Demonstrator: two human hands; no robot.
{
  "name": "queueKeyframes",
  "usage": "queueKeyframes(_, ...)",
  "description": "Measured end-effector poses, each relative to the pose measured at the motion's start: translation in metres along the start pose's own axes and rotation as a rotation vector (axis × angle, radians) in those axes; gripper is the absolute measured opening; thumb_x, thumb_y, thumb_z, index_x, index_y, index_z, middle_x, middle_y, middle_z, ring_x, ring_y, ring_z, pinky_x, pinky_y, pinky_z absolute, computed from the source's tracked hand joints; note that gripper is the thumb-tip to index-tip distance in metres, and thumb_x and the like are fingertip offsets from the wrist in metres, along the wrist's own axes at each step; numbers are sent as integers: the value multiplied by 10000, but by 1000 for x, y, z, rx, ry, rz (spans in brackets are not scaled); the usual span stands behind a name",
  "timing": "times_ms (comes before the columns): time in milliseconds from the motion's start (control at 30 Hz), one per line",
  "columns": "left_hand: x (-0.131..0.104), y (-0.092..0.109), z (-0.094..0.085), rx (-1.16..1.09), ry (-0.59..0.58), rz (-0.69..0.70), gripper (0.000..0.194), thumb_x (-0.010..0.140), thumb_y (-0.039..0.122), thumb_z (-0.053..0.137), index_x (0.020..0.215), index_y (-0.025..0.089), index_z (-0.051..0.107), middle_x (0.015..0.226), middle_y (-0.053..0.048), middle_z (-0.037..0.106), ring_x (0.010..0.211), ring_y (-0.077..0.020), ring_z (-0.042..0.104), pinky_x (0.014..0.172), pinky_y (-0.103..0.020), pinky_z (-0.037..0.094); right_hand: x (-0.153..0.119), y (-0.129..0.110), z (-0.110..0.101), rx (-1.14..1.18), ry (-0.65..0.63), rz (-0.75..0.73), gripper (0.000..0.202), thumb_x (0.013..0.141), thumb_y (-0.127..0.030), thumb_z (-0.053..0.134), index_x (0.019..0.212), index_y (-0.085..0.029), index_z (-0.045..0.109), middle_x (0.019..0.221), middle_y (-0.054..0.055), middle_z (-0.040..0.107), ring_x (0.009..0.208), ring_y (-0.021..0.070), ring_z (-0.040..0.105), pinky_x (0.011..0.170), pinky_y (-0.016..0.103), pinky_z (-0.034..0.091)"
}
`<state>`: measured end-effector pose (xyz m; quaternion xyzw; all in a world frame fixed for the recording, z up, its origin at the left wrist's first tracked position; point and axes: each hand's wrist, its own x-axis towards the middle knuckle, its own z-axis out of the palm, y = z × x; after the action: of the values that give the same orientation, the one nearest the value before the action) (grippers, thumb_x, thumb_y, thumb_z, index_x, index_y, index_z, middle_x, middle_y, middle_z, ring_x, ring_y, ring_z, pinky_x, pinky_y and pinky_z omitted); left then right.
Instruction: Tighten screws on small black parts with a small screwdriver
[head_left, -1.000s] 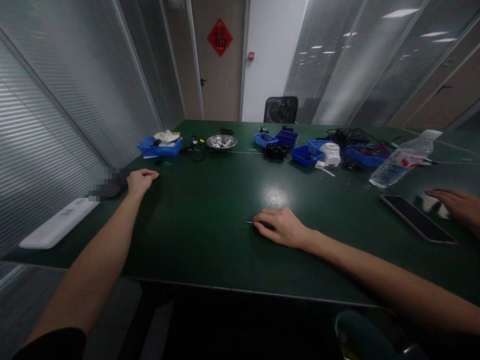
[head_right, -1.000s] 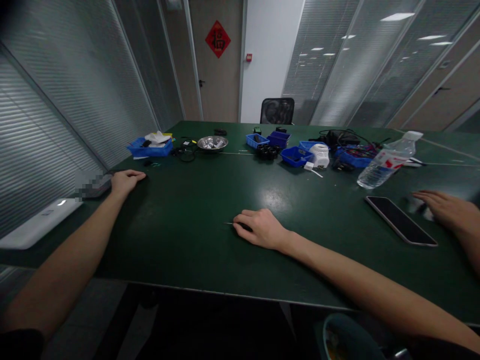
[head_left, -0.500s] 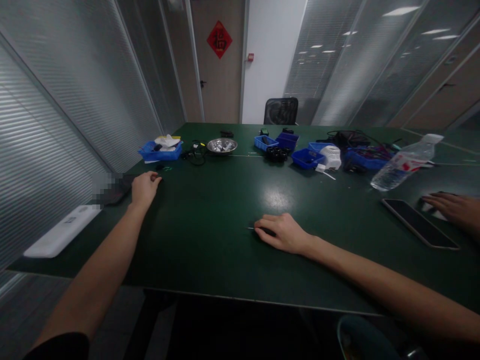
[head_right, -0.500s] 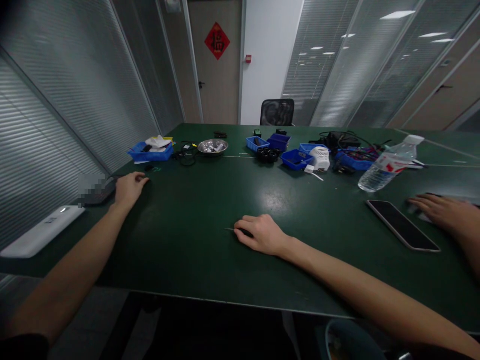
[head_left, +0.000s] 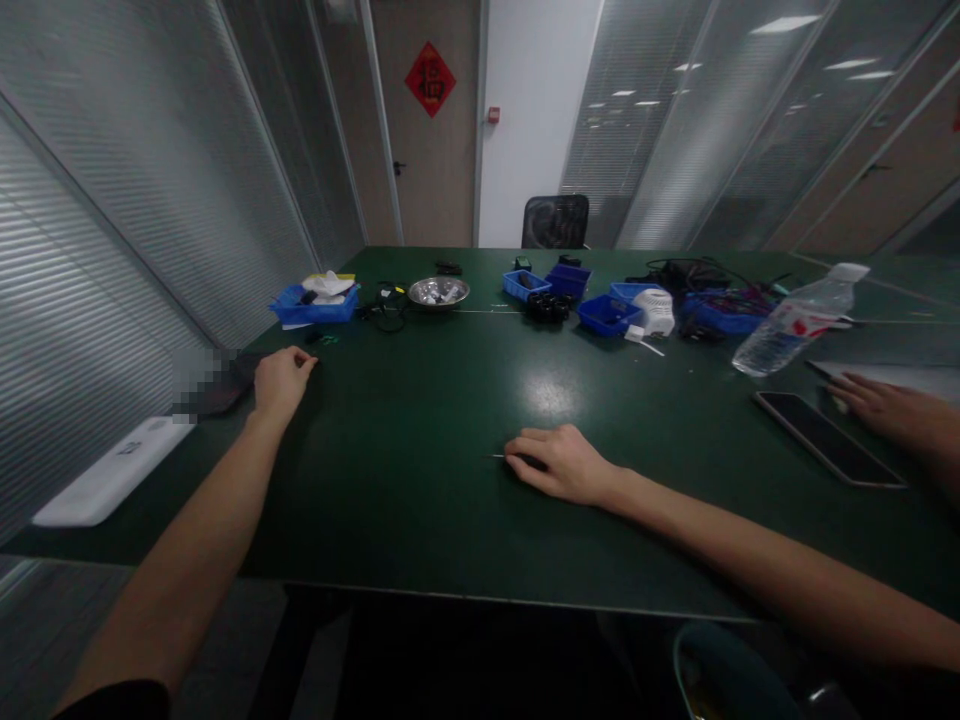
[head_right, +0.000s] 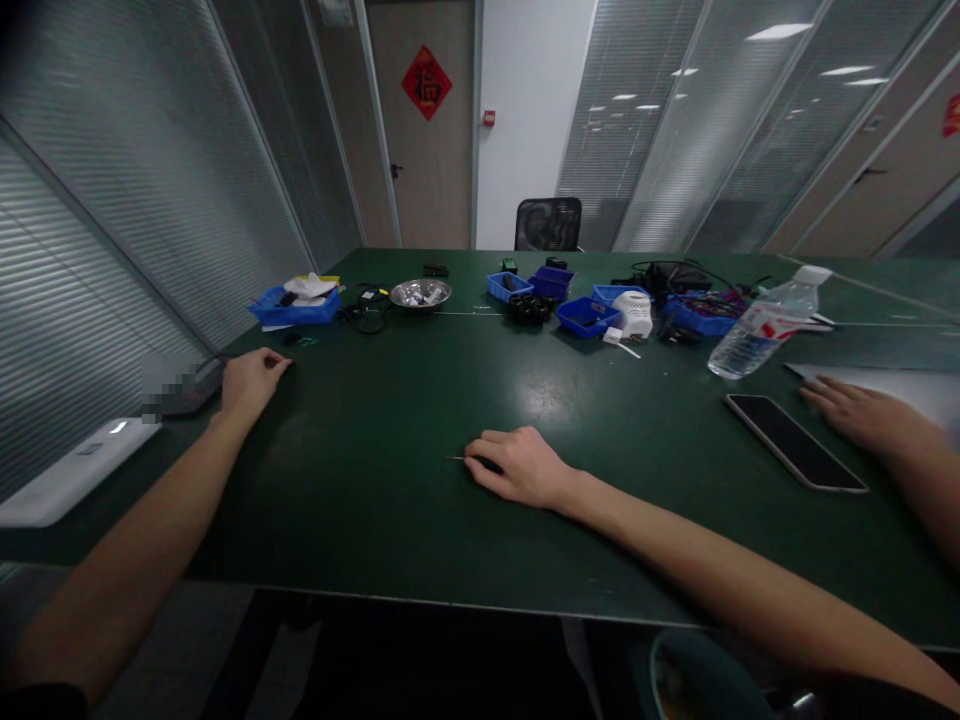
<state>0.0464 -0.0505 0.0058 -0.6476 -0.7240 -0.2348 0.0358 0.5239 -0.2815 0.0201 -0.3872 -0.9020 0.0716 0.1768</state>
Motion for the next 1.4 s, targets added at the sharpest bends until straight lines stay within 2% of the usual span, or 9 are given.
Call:
queueKeyframes(433,0,9,-4,-58,-20,95,232,948,343,639,1044,182,777,1031,-100,764,947,-287,695,868,-358,506,1,0,0,-6,-6,1,303,1095,-360,482,1145,-177,718,950,51,720,742,139,650,667,248,456)
queueKeyframes(500,-6,29,-4,-146,-20,229,214,951,333,650,1027,180,779,1015,-91,763,940,-272,695,871,-355,508,1,0,0,2,-8,4,304,1097,-360,480,1140,-176,717,947,51,721,733,135,647,663,243,458)
queueKeyframes(600,-31,80,-5,-331,-69,474,209,976,344,653,1044,188,773,1044,-83,758,964,-250,690,881,-361,517,1,0,0,5,1,0,312,1098,-369,478,1141,-171,716,943,51,721,726,133,645,664,242,462)
queueKeyframes(733,-90,152,-6,-554,-281,832,214,1017,364,644,1091,195,753,1110,-71,739,1015,-220,677,899,-368,536,1,0,1,-15,6,-4,317,1098,-370,474,1153,-171,715,945,54,718,719,133,643,655,244,456)
queueKeyframes(833,-130,180,-6,-612,-406,1028,160,1019,334,661,1051,204,748,1071,-56,738,1014,-207,667,935,-375,525,0,0,1,-34,12,-5,314,1095,-371,476,1143,-175,716,935,52,718,727,140,648,653,252,446)
queueKeyframes(933,-151,187,-10,-656,-472,1101,142,1026,317,654,1025,200,734,1049,-55,732,1005,-204,659,925,-368,520,-1,0,0,-31,26,-5,317,1094,-376,475,1140,-177,717,928,51,720,730,142,650,649,256,436)
queueKeyframes(1100,-159,188,-17,-719,-583,1182,126,1017,313,668,1003,193,706,1034,-55,714,1002,-199,651,915,-352,510,-1,2,1,-13,48,-4,305,1089,-366,485,1126,-177,722,931,53,730,727,140,653,646,258,422)
queueKeyframes(1267,-164,190,-16,-703,-644,1091,197,985,355,709,1093,195,667,1040,-52,682,932,-184,643,826,-324,518,-2,3,2,-31,51,-2,301,1082,-369,499,1130,-182,730,944,58,742,711,139,648,632,260,402)
queueKeyframes(1400,-165,189,-15,-686,-674,1083,337,958,359,734,1244,215,628,1111,-64,675,991,-202,653,874,-344,531,-2,3,2,-36,43,-5,302,1080,-369,500,1137,-184,731,953,59,742,713,140,649,630,264,402)
